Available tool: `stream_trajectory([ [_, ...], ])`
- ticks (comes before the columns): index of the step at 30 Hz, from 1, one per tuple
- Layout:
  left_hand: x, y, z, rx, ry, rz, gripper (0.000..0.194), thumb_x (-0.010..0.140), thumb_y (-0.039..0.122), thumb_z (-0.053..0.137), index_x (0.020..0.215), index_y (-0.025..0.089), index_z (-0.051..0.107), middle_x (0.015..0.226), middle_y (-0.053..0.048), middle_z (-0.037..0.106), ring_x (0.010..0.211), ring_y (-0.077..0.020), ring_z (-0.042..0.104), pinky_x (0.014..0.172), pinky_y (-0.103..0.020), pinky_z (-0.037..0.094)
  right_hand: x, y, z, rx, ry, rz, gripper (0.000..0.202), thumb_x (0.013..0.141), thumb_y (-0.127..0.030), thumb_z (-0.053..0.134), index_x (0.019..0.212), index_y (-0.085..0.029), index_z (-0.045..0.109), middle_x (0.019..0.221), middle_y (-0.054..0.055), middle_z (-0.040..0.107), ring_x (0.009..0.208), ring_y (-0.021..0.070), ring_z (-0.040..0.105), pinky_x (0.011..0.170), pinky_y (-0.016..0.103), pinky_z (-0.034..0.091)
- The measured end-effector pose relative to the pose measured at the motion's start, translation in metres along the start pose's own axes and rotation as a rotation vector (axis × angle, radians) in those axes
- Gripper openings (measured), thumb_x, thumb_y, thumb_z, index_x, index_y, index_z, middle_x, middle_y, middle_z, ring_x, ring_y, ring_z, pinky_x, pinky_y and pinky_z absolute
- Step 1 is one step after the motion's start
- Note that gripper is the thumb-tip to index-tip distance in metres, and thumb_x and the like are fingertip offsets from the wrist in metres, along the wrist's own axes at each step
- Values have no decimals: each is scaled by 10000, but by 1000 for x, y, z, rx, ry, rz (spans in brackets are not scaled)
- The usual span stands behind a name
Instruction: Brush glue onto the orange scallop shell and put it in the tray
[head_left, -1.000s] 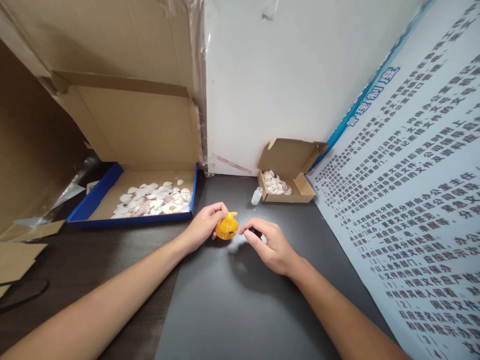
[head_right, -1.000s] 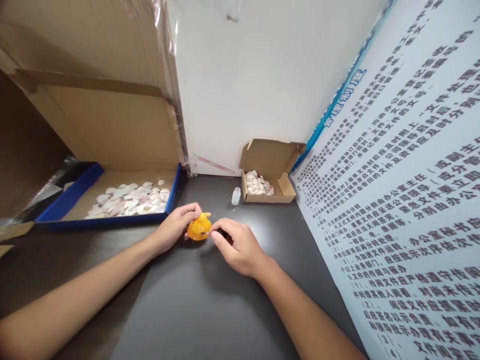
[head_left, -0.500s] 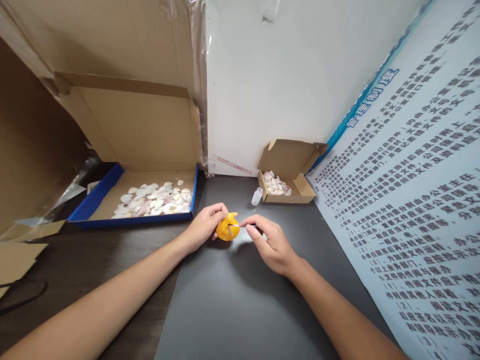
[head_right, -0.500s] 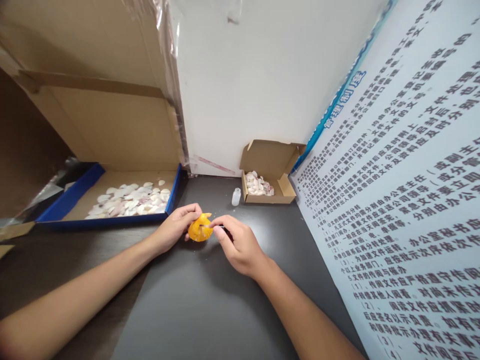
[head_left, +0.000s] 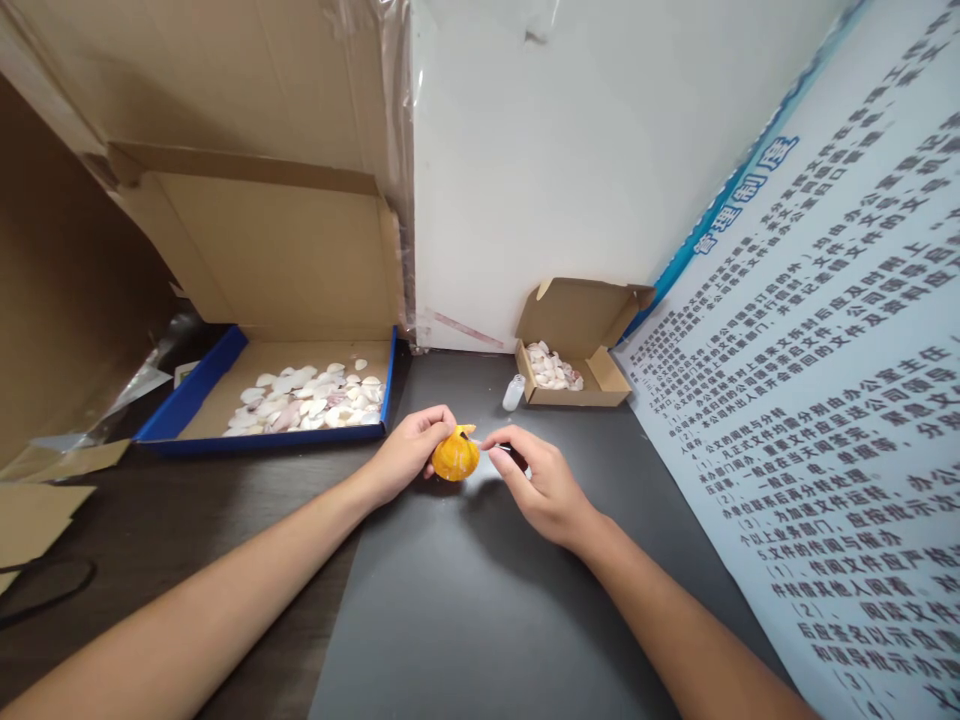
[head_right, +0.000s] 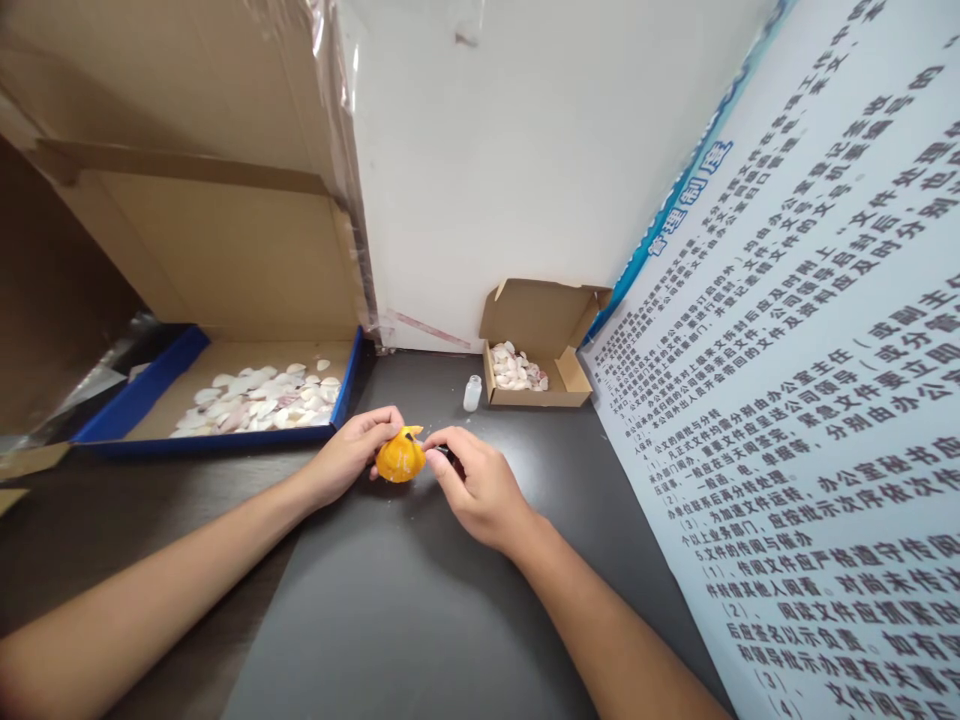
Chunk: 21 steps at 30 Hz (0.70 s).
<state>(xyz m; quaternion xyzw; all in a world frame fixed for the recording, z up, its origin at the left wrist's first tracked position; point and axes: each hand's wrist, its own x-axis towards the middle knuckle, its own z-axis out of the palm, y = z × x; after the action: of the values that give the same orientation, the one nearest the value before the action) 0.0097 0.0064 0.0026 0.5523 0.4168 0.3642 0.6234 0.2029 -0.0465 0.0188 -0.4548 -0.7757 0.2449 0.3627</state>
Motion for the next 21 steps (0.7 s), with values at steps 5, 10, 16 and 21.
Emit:
stream_trajectory([
  [5,0,0,0,11,9,-5,225,799,369,546,698,183,473,520,63,468,410,-59,402,349,-134,316,-1,0,1,15,-62,20,296,1006,-279,376,816,-195,587,670,-16,569,614,124,522,619,231,383],
  [10,1,-1,-1,-4,-8,-20,216,793,371,548,709,185,476,494,71,465,377,-55,383,333,-136,307,0,0,1,31,-1,-27,181,981,-274,444,995,-194,605,888,29,651,772,149,577,701,241,417],
  [16,0,0,-1,-13,-8,-57,212,791,377,545,724,195,460,485,68,499,344,-59,412,314,-135,308,-3,0,2,93,-99,31,237,996,-322,408,927,-199,599,727,-13,586,639,126,530,624,232,400],
  [21,1,0,-2,-39,-60,-73,189,775,348,538,721,200,433,499,46,575,334,-80,495,306,-132,312,-3,5,8,169,77,107,204,917,-312,539,1090,-210,502,699,-38,525,566,118,488,552,228,396],
])
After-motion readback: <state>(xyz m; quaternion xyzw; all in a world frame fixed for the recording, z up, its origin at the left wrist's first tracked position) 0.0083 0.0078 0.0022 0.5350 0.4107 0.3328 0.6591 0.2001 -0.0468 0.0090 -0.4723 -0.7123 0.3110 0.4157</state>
